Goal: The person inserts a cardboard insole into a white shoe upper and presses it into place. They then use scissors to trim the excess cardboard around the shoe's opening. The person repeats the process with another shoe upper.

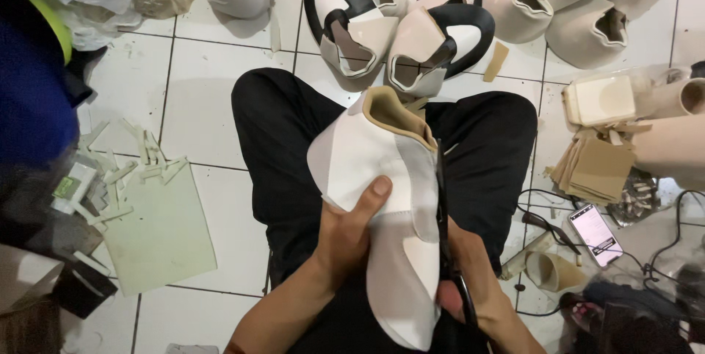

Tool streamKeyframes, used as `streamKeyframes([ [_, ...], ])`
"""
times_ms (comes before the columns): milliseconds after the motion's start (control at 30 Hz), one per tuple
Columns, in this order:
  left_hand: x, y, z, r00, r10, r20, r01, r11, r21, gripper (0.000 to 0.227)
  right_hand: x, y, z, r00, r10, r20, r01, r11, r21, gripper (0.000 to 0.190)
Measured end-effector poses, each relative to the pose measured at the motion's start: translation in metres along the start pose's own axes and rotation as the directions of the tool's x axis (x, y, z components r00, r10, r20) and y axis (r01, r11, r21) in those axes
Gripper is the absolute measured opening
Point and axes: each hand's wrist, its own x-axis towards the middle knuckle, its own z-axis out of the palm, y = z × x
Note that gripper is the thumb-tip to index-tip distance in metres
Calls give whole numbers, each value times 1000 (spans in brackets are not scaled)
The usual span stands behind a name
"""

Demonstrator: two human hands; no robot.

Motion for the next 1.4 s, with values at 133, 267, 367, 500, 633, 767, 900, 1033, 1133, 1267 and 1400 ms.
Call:
streamKeyframes([
  [133, -2, -11, -1, 987, 143, 79, -146, 989, 30, 39, -6, 15, -3, 998, -64, 16, 63, 995, 72, 93],
  [267, -6, -6, -2, 989, 110, 102, -108, 994, -26, 40, -5, -3, -4, 999, 45, -10, -44, 994, 96, 98],
  [367, -8, -5, -2, 988, 101, 119, -91, 992, -86, 42, -10, 1, -8, 999, -29, -18, 29, 999, -19, 90],
  [500, -11, -7, -1, 990, 99, 98, -85, 987, -138, 39, -6, -22, -6, 991, -131, 18, 130, 990, 61, 92],
  [633, -15, -1, 1, 986, 122, 115, -117, 992, -47, 41, -12, -5, -9, 1000, -7, 27, 5, 998, 68, 92],
  [767, -17, -9, 2, 984, 93, 152, -69, 986, -154, 37, -11, -22, 1, 1000, 2, -20, 2, 974, 225, 87],
  [900, -19, -5, 5, 989, 96, 116, -85, 992, -97, 35, -12, -12, -2, 998, -68, 5, 63, 947, 315, 85],
  [1033, -17, -2, 7, 980, 145, 135, -134, 987, -87, 34, -15, 4, -10, 990, -138, -1, 138, 989, 45, 82],
  [1133, -16, -2, 7, 982, 128, 137, -115, 989, -98, 33, -15, -5, -6, 994, -107, -30, 108, 993, 39, 80],
  [1267, -4, -19, -2, 973, -188, -133, 143, 946, -290, 52, -20, 23, -11, 983, -160, -94, 167, 983, 73, 69],
  [1400, 14, -23, -18, 997, -67, 27, 72, 878, -473, 53, -23, 38, -10, 953, 2, -302, 38, 991, 126, 87],
])
